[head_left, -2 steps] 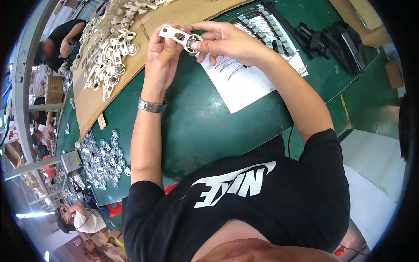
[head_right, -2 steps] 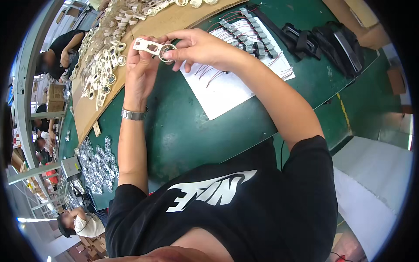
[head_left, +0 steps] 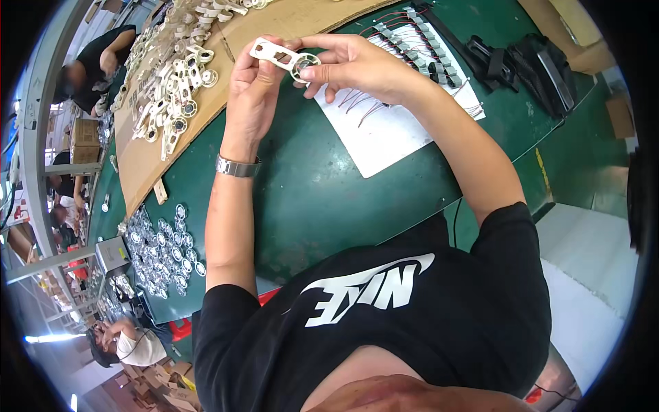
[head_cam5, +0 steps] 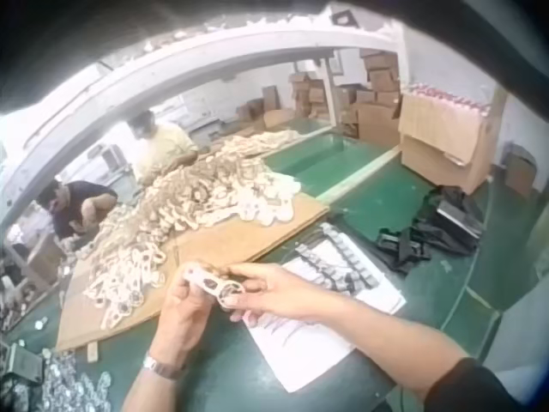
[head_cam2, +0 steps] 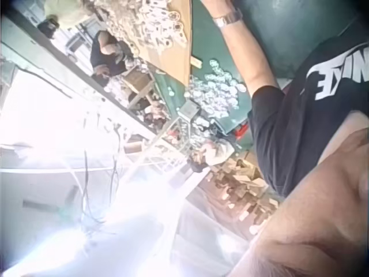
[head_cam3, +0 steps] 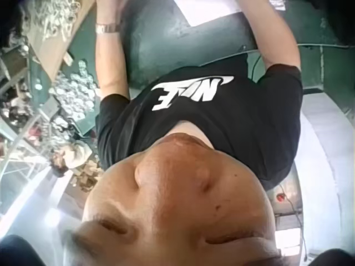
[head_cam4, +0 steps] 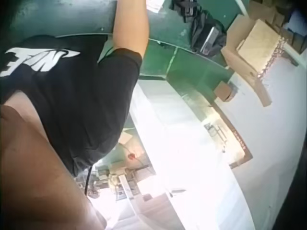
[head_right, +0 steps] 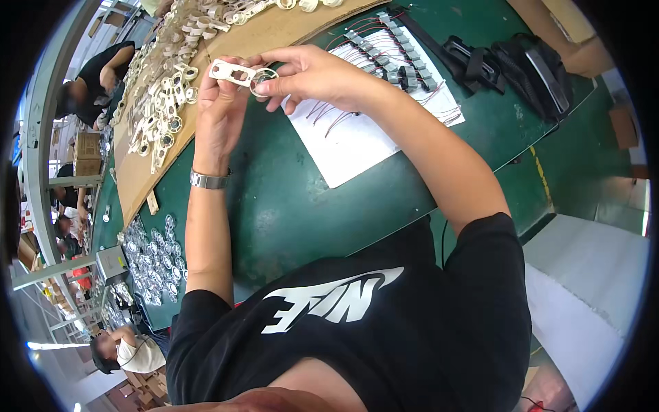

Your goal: Assembling electronic components by manually fitting small speakers and wires into plastic housing units at a factory workstation.

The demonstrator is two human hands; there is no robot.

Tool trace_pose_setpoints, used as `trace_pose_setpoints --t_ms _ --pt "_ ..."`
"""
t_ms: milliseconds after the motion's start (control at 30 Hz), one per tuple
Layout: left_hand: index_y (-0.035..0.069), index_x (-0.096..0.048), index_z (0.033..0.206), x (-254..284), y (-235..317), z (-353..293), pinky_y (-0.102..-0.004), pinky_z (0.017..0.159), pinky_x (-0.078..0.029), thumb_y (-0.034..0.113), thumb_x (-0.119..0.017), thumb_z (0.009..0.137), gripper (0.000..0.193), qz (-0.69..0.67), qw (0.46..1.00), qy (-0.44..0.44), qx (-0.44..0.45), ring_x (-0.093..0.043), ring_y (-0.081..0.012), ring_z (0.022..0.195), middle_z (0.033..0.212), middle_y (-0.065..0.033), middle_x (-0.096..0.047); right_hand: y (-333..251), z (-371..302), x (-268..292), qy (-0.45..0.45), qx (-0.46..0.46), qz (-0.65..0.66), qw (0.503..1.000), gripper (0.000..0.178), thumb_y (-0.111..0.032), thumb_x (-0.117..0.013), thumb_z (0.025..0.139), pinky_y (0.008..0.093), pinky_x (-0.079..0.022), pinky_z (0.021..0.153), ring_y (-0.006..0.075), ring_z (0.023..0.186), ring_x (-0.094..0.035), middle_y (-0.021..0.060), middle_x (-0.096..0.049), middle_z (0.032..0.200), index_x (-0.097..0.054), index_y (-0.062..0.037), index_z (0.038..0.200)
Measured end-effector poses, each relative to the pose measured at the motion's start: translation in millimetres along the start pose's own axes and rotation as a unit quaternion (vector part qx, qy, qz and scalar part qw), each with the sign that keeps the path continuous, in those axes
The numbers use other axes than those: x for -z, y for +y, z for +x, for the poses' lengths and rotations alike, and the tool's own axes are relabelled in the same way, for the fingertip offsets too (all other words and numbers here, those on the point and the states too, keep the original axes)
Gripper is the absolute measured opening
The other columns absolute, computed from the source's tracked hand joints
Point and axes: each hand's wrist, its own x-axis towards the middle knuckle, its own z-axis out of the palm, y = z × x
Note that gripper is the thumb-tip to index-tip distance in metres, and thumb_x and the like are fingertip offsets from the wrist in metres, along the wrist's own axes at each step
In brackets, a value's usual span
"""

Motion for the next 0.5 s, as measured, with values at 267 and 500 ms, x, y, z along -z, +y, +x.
trace_pose_setpoints --t_ms 267,500 --pt "0.002 -0.059 0.133 1.6 -9.2 -3.2 -0.0388 0.103 -0.048 0.025 -0.062 0.103 0.038 -0.006 0.999 0.023 0.021 -0.061 -0.0182 0.115 0.123 -0.0088 -0.067 13.0 -0.4 -13.3 0.053 0.038 -0.066 0.996 0.042 -0.012 -0.060 0.102 0.0261 -0.056 0.064 0.0176 0.080 -0.072 0.0143 -0.070 0.107 -0.049 0.0007 0.141" --pt "0.005 -0.057 0.135 2.2 -8.3 -1.6 -0.0446 0.103 -0.049 0.025 -0.063 0.103 0.039 -0.026 0.999 0.030 0.028 -0.061 -0.0177 0.113 0.119 -0.0050 -0.066 11.5 3.7 -7.4 0.033 0.034 -0.032 0.998 0.028 -0.011 -0.057 0.104 0.0248 -0.049 0.056 0.0119 0.066 -0.062 0.0084 -0.066 0.091 -0.056 -0.0001 0.130"
